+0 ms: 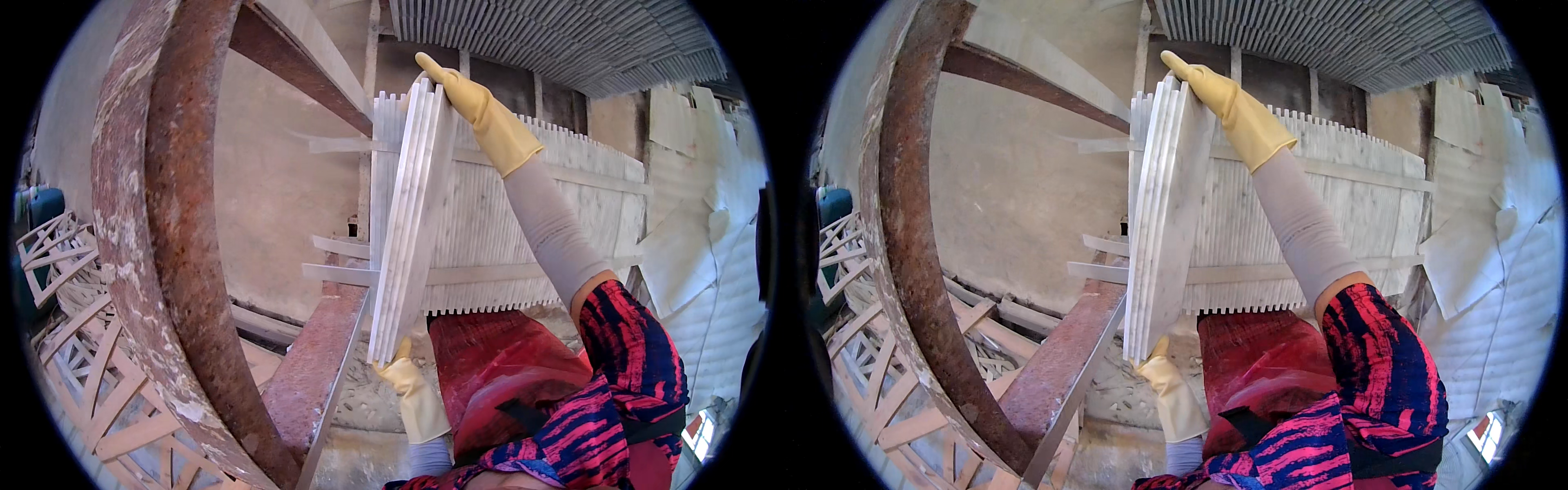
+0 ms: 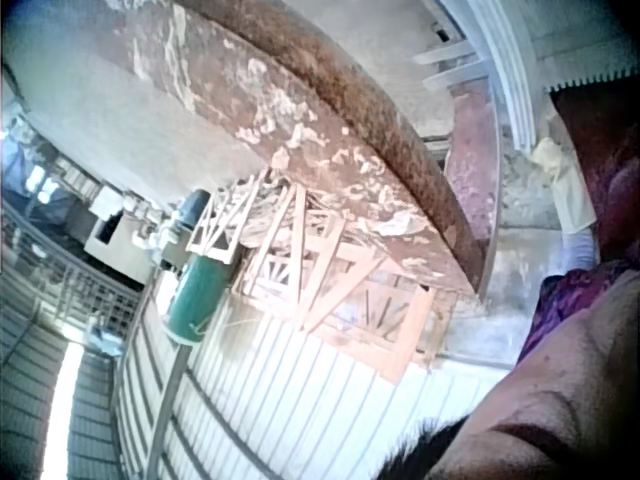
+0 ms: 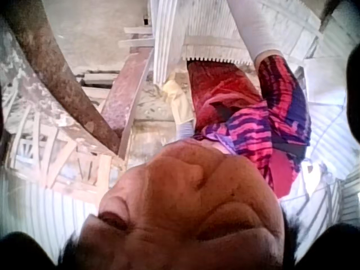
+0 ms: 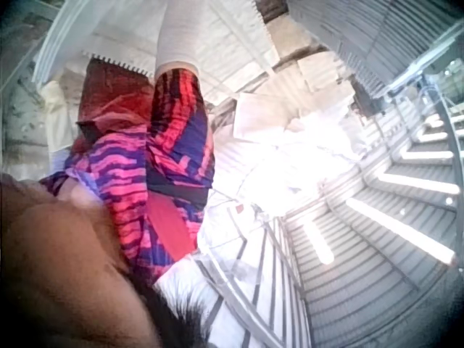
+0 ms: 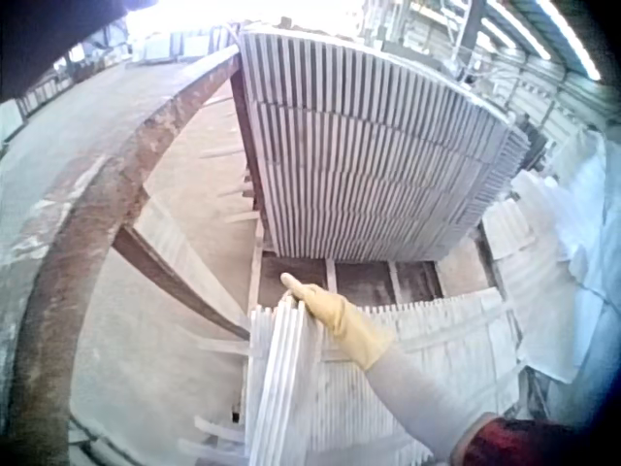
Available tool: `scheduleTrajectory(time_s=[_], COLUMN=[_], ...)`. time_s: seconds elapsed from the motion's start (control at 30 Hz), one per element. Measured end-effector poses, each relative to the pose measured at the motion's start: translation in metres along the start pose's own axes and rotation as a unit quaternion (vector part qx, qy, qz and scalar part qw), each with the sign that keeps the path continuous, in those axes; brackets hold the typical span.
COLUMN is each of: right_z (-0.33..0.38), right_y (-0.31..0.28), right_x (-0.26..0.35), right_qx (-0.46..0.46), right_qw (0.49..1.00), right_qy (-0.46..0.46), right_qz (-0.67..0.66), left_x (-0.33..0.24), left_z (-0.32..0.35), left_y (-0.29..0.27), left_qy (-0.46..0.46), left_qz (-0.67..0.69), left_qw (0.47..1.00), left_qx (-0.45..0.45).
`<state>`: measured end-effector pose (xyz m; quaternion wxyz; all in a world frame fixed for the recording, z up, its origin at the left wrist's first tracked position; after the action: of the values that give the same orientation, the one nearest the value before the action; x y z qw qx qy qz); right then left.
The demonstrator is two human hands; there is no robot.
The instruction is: The person picks up rectangular white tiles from a stack and places them onto a moving conveyor belt. They handle the tiles one by one, positioning them in a row on the belt as it moves through the factory.
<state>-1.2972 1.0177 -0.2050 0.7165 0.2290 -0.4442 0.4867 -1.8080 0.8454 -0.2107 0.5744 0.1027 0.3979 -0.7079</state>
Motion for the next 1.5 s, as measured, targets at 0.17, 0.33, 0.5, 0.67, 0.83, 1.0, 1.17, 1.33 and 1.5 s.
scheduleTrajectory(time_s=[0.17,0.33,0.5,0.67,0.83,1.0,1.17,1.33,1.5], right_z=[-0.005,0.003,0.046,0.103,0.244,0.399,0.502,0.544,0.603], right_y=[0.007,0.009,0.029,-0.009,-0.061,-0.097,-0.064,-0.029,0.014], right_x=[-0.01,-0.007,0.019,-0.095,-0.172,-0.247,-0.253,-0.288,-0.313], right_qx=[-0.042,-0.061,-0.09,-0.16,-0.224,-0.286,-0.339,-0.478,-0.579], right_qw=[0.996,0.99,0.977,0.967,0.894,0.852,0.875,0.801,0.728], right_qy=[0.062,0.108,0.194,0.189,0.387,0.409,0.258,0.268,0.278], right_qz=[-0.052,-0.063,-0.023,0.06,0.037,-0.156,-0.23,-0.24,-0.24], left_x=[0.005,0.008,-0.002,-0.04,-0.04,-0.087,-0.094,-0.108,-0.1], left_z=[-0.007,-0.006,-0.004,0.034,0.012,0.028,0.032,0.036,0.045], left_y=[0.004,0.0,-0.015,-0.058,-0.079,-0.039,0.016,0.073,0.115], left_qy=[-0.012,-0.022,-0.046,-0.146,-0.122,-0.178,-0.074,-0.075,-0.036], left_qz=[0.011,0.013,0.015,0.063,0.101,0.106,-0.05,-0.184,-0.313], left_qw=[1.0,1.0,0.998,0.983,0.951,0.902,0.9,0.892,0.841], left_qx=[0.006,0.015,0.036,0.095,0.265,0.379,0.427,0.405,0.441])
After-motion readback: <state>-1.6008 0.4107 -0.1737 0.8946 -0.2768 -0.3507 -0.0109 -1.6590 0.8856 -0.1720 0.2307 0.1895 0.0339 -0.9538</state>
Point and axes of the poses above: each hand's wrist, its own z-axis away from the middle knuckle, its own y-axis out of the palm, x = y × z, the point moved 1 cm from there along -z, towards the middle knuckle, and after that the axes turned 1 degree about x, right-handed, at the moved point
